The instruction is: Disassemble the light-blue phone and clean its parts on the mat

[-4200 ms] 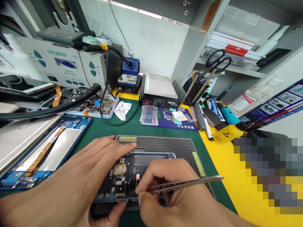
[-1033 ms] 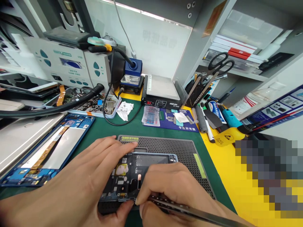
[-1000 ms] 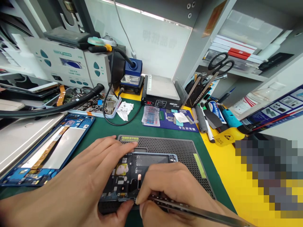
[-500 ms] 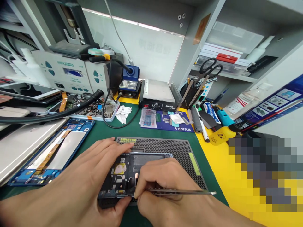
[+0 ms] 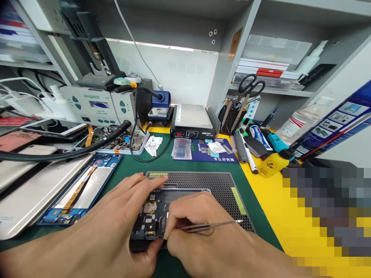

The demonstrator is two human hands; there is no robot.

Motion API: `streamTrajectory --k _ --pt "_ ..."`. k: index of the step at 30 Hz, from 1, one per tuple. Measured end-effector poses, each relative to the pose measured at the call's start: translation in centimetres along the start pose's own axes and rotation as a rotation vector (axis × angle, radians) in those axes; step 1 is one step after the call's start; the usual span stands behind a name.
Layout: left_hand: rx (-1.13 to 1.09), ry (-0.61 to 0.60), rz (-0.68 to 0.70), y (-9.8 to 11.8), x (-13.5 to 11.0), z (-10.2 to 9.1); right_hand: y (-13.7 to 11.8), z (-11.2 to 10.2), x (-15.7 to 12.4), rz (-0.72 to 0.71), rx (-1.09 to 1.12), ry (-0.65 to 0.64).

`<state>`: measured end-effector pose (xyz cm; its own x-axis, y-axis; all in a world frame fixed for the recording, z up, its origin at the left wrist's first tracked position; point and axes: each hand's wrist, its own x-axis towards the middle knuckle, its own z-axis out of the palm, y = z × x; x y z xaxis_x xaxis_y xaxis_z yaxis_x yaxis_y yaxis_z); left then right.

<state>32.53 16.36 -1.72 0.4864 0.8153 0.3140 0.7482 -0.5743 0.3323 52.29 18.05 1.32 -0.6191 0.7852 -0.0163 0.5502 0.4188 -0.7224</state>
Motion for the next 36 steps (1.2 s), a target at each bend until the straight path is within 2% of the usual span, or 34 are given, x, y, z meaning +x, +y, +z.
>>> streamTrajectory --k 7,12,18,27,36 --pt "-0.016 -0.009 -0.043 0.36 0.26 0.11 0.46 0.04 0.02 0.01 -0.007 -0.033" --pt "0.005 0.014 -0.059 0.57 0.37 0.23 0.12 -0.03 0.11 0.046 0.028 -0.007" --pt "0.021 0.024 -0.052 0.34 0.35 0.16 -0.05 -0.24 0.24 0.005 0.003 0.031" --pt "0.062 0.006 -0.045 0.12 0.37 -0.08 0.55 -0.21 -0.11 0.034 0.026 -0.007" --pt "0.063 0.036 -0.042 0.22 0.24 0.25 0.68 -0.01 -0.1 0.134 0.208 -0.059"
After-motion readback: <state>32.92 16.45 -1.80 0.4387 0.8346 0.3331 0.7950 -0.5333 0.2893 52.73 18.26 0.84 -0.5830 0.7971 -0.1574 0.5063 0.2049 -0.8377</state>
